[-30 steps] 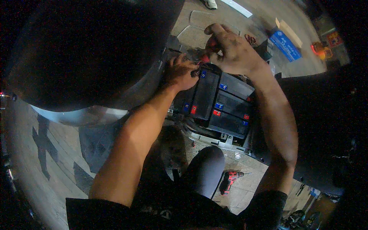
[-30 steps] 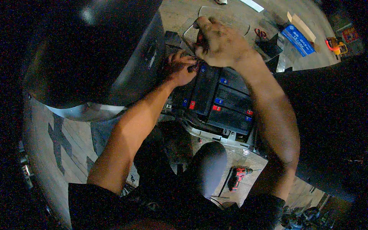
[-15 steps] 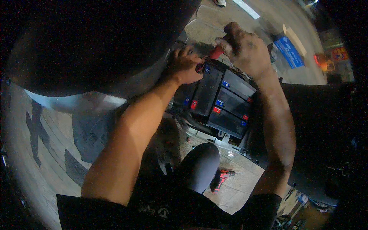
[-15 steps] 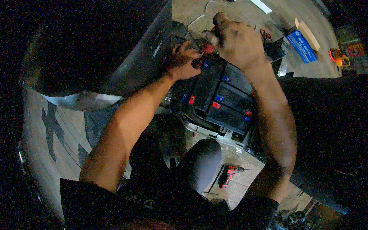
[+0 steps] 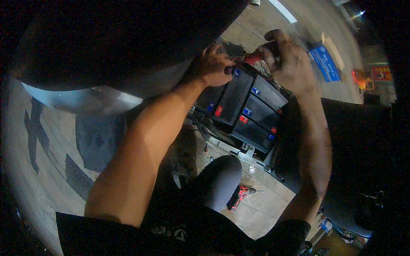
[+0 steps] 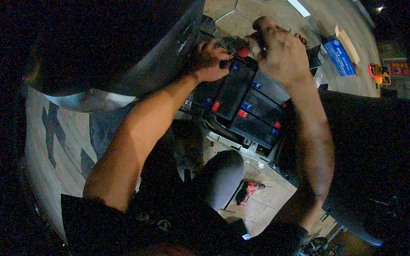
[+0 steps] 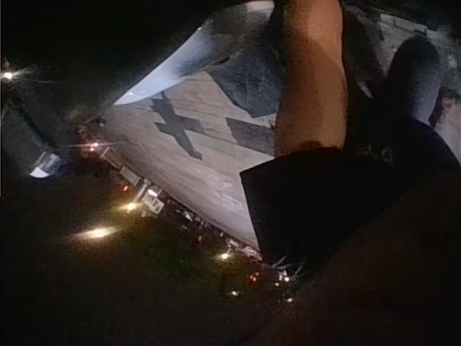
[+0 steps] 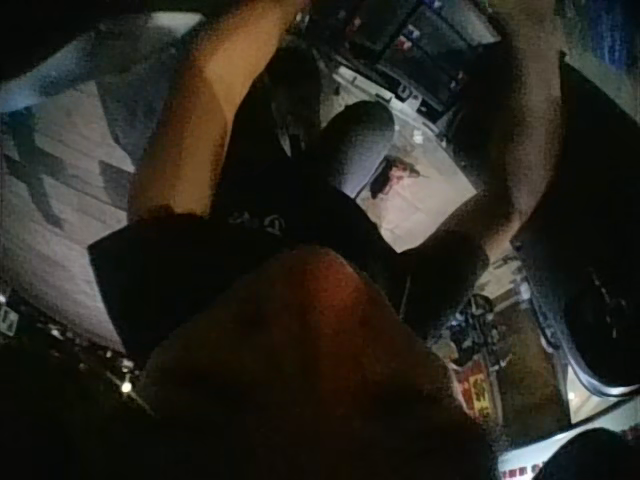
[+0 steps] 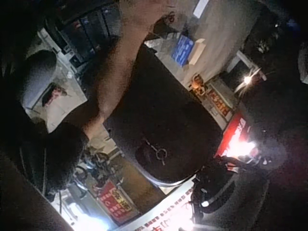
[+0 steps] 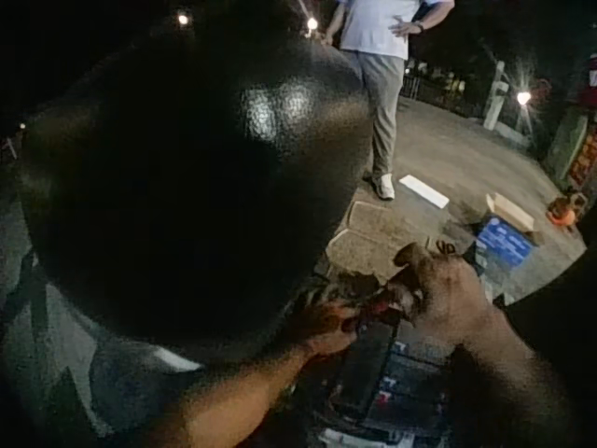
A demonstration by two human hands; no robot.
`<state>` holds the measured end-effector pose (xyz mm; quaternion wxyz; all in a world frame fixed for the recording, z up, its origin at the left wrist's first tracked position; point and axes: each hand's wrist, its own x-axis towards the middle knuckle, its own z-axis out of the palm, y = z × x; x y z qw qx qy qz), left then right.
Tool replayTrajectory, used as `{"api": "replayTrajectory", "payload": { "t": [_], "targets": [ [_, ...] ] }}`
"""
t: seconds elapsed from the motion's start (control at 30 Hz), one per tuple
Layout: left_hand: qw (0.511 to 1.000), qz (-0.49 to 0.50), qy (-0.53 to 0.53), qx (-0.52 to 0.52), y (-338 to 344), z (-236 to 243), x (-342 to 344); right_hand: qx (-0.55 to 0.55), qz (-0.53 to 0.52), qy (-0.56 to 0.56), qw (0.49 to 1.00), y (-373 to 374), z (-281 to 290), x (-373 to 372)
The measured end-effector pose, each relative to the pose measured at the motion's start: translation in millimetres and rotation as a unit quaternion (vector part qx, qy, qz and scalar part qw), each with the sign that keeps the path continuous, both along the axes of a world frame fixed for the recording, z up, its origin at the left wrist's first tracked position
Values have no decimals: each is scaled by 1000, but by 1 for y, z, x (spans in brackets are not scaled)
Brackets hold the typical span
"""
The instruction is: The person uses a screwdriver to tighten and adjust the terminals on a set of batteries installed under the seat of a scooter. They repeatedly connect and secure red and black wires to the battery terminals throughout the clip.
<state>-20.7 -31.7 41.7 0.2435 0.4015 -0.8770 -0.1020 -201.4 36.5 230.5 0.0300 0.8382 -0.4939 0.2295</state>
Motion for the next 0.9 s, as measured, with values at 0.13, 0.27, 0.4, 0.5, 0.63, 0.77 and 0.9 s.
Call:
{"api": "replayTrajectory", "payload": {
  "t": [0.13,0.27,0.4,0.5,0.63,0.77,0.9],
  "targets": [
    [1000,-3,-8,-14,2,4,-4,-3,-3,3,1000,-1,4,-1],
    [1000,3,-25,0,0,2,-6,-24,-86,63,994,0,-4,5],
    [998,14,16,-64,0,-7,-9,6,24,-106,994,4,-6,6],
    [998,19,7,-64,1,-4,-10,55,22,-29,998,4,7,3],
    [997,29,13,-76,-1,-3,-15,-37,-92,106,989,-7,-1,-5],
    [999,18,-34,-17,-2,0,-14,-18,-69,73,995,-6,-1,-4],
    [999,18,-24,-25,-2,4,-16,-8,14,-33,999,-10,-10,-8]
  ]
}}
